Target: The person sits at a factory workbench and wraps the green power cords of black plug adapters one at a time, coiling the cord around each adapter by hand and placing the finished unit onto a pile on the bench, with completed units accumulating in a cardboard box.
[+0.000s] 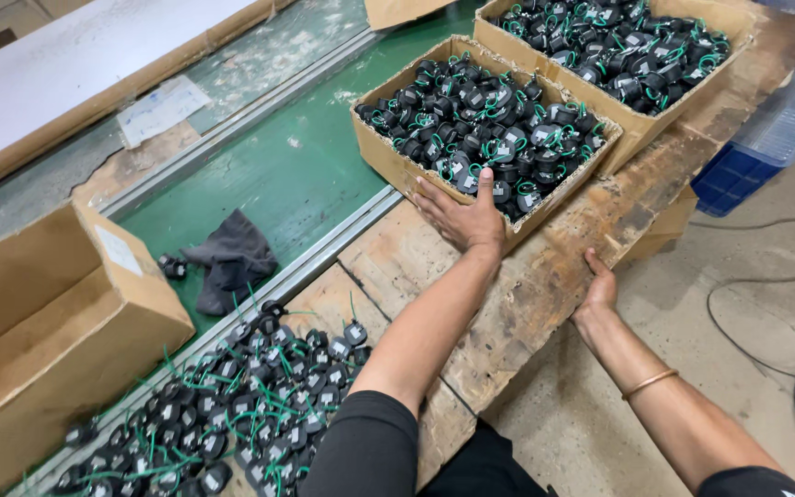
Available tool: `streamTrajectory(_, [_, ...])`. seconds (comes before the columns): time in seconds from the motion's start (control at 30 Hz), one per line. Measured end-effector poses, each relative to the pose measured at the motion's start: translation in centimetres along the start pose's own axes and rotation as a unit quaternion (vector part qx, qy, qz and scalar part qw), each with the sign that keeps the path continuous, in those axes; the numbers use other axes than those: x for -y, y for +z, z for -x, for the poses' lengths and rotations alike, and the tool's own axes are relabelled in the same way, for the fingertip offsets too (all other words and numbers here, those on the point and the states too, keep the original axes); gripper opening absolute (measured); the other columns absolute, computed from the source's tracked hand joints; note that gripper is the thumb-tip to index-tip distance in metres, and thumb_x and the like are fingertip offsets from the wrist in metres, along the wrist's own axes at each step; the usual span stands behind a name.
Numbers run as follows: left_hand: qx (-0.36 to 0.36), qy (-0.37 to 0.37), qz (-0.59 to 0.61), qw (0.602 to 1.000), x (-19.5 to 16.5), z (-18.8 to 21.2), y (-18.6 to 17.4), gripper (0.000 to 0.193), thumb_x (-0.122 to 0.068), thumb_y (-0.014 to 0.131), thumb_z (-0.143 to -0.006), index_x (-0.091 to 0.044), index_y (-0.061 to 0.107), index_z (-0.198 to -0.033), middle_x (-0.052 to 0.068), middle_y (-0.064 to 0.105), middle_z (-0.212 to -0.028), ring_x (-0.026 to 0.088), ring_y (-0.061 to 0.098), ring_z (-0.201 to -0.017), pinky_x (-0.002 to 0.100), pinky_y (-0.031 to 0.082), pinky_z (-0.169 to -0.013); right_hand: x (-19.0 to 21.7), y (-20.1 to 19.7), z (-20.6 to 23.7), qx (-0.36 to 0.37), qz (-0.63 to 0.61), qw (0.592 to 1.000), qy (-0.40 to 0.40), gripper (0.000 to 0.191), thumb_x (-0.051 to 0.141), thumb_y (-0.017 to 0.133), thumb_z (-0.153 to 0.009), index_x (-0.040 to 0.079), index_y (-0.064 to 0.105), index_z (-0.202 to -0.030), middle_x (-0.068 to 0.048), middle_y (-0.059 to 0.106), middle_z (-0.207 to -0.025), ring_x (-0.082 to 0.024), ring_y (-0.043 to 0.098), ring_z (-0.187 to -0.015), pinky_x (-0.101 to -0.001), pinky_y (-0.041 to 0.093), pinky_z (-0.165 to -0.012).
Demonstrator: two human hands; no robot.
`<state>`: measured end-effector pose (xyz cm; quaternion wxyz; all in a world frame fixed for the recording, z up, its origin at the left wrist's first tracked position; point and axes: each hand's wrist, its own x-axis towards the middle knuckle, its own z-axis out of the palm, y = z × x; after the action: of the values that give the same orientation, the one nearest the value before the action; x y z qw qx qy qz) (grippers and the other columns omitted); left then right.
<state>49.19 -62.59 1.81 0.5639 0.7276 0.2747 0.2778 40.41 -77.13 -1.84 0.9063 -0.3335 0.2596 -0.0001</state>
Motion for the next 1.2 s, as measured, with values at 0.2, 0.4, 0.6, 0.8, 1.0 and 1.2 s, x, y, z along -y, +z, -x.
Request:
streamTrajectory(0.2, [-0.004,0.024,0.014,1.000,-2.0,-1.2,3.7,0.128,-0.078,0.071,-0.073,-0.015,0.012,-0.167,0.025,0.008,-0.172,0.041,0.009,-0.159,0.055,0.016,-0.125,-2.1,0.2,0.6,0.021,-0.020,0.999,-0.019,0.050,0.039,0.066,-0.093,0.013,0.062,-0.135,-0.009,0.072,-0.125,-0.030,0.069,-0.109,-0.0502,0.055,-0.095])
streamTrajectory(0.4, [0.031,0.001,0.020,0.999,-6.1,-1.9,7.9,0.129,-0.079,0.071,-0.070,-0.022,0.009,-0.168,0.024,0.005,-0.173,0.041,0.005,-0.160,0.060,0.013,-0.123,-1.5,1.3,1.5,-0.045,0.011,0.998,-0.036,0.051,0.039,0.069,-0.090,0.014,0.063,-0.135,-0.008,0.071,-0.122,-0.028,0.069,-0.107,-0.0493,0.054,-0.095])
streamTrajectory(0.6, [0.155,0.007,0.033,0.987,-7.0,-3.3,7.5,0.133,-0.077,0.072,-0.070,-0.021,-0.001,-0.166,0.026,-0.007,-0.171,0.042,-0.005,-0.158,0.059,0.007,-0.121,0.5,2.2,2.7,-0.026,0.060,0.992,-0.104,0.049,0.029,0.070,-0.091,0.010,0.060,-0.135,-0.010,0.071,-0.118,-0.029,0.070,-0.103,-0.0491,0.057,-0.089])
streamTrajectory(0.8, [0.292,0.062,0.093,0.950,-5.6,-5.6,4.2,0.122,-0.065,0.080,-0.074,-0.005,0.017,-0.160,0.030,0.035,-0.156,0.039,0.037,-0.145,0.045,0.033,-0.119,1.2,2.4,2.6,0.004,0.069,0.991,-0.113,0.046,0.026,0.068,-0.092,0.009,0.060,-0.134,-0.008,0.071,-0.120,-0.027,0.071,-0.105,-0.0473,0.060,-0.089])
streamTrajectory(1.0, [0.332,0.311,-0.013,0.891,-5.3,-7.8,-4.7,0.057,-0.038,0.082,-0.080,-0.004,0.069,-0.124,0.016,0.071,-0.122,0.028,0.070,-0.109,0.038,0.055,-0.096,0.5,1.2,1.3,0.043,0.090,0.991,-0.089,0.045,0.034,0.064,-0.094,0.013,0.062,-0.134,-0.005,0.071,-0.122,-0.028,0.068,-0.109,-0.0490,0.054,-0.097])
streamTrajectory(1.2, [0.451,0.384,0.107,0.798,-2.7,-1.8,-26.3,0.031,-0.012,0.076,-0.093,-0.006,0.068,-0.122,0.009,0.075,-0.114,0.021,0.072,-0.107,0.035,0.056,-0.100,1.9,-0.9,-1.7,0.094,0.131,0.982,-0.104,0.055,0.036,0.073,-0.092,0.016,0.060,-0.142,-0.001,0.067,-0.134,-0.026,0.062,-0.124,-0.0495,0.046,-0.111])
